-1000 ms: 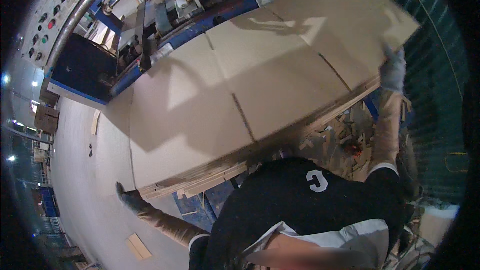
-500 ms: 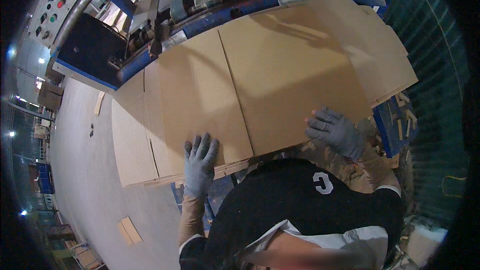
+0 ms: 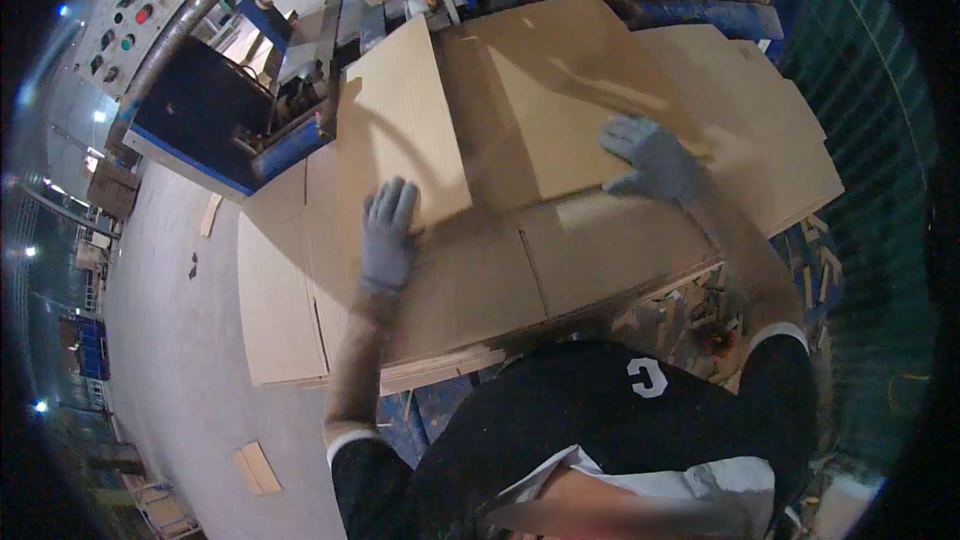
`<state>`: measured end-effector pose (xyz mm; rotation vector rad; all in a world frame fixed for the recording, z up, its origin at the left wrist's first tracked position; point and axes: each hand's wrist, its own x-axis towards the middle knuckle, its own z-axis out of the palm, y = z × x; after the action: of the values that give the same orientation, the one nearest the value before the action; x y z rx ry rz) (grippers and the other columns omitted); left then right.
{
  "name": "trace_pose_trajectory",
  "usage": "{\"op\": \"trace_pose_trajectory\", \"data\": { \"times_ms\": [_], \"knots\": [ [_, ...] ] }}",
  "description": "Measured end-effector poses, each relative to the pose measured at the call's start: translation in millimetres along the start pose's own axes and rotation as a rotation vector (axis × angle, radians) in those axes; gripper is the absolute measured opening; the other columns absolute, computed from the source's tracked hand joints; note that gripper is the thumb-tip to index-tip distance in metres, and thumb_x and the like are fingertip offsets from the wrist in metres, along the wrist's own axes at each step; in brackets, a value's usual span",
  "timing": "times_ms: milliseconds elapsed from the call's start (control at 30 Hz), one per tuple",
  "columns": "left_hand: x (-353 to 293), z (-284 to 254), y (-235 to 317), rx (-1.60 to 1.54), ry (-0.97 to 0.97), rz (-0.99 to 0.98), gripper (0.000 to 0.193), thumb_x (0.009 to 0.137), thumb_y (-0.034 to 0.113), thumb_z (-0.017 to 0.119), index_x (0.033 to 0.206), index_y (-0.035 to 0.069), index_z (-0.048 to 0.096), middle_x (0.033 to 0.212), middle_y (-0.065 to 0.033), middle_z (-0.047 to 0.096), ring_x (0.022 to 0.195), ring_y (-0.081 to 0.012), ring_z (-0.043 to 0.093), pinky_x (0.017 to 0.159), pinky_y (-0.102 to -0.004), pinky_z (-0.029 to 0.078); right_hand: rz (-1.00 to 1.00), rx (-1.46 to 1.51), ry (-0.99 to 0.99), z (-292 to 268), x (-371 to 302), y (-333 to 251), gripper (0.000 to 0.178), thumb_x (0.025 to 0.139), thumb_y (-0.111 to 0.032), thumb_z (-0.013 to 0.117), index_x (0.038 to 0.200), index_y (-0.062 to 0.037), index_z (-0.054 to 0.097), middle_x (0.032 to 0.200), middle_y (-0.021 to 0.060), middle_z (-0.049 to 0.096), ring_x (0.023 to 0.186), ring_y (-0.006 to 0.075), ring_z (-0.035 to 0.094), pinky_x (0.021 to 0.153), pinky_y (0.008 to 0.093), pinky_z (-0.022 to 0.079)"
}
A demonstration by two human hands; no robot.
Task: The person repeatedly picks up flat cardboard sheets from a conveyor and stacks them on a growing pile. The hands align each sheet and place it on top of the previous ones, maintaining a neat stack throughout the clip.
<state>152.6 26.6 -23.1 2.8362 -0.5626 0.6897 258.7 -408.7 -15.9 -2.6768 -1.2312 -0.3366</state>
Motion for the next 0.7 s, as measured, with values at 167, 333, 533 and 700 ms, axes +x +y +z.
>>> {"op": "trace_pose_trajectory", "data": {
  "times_ms": [167,333,533,700],
  "knots": [
    [74,31,-42,0.181,0.029,-0.184,0.073,0.077,0.032,0.070,0.138,0.004,0.041,0.137,-0.0190,0.046,0.129,-0.0375,0.040,0.111,-0.0472,0.026,0.082,-0.162,0.107,22,70,27,0.071,0.079,-0.060,0.059,0.122,-0.0037,0.054,0.133,0.0177,0.049,0.124,0.0359,0.043,0.106,0.0435,0.034],
    [50,16,-31,0.084,0.228,-0.385,0.080,0.077,0.030,0.072,0.140,-0.001,0.034,0.142,-0.0234,0.038,0.133,-0.0402,0.033,0.110,-0.0493,0.027,0.162,-0.135,0.203,4,39,16,0.054,0.084,-0.037,0.064,0.125,-0.0031,0.053,0.136,0.0178,0.046,0.125,0.0352,0.044,0.102,0.0405,0.039],
    [-132,-65,-29,0.289,0.640,-1.481,0.085,0.082,0.040,0.068,0.136,-0.014,0.031,0.141,-0.0317,0.035,0.134,-0.0399,0.033,0.109,-0.0437,0.030,1.247,-0.046,0.435,-38,-140,9,0.062,0.090,-0.035,0.058,0.139,-0.0024,0.039,0.134,0.0208,0.049,0.122,0.0364,0.049,0.101,0.0426,0.039],
    [-195,-70,-56,-0.069,0.862,-1.582,0.088,0.084,0.050,0.060,0.137,-0.014,0.031,0.142,-0.0307,0.035,0.134,-0.0378,0.035,0.110,-0.0397,0.029,1.386,-0.176,0.138,-13,-208,47,0.058,0.093,-0.036,0.051,0.139,-0.0018,0.038,0.135,0.0231,0.049,0.119,0.0402,0.051,0.099,0.0429,0.041]
  ]
}}
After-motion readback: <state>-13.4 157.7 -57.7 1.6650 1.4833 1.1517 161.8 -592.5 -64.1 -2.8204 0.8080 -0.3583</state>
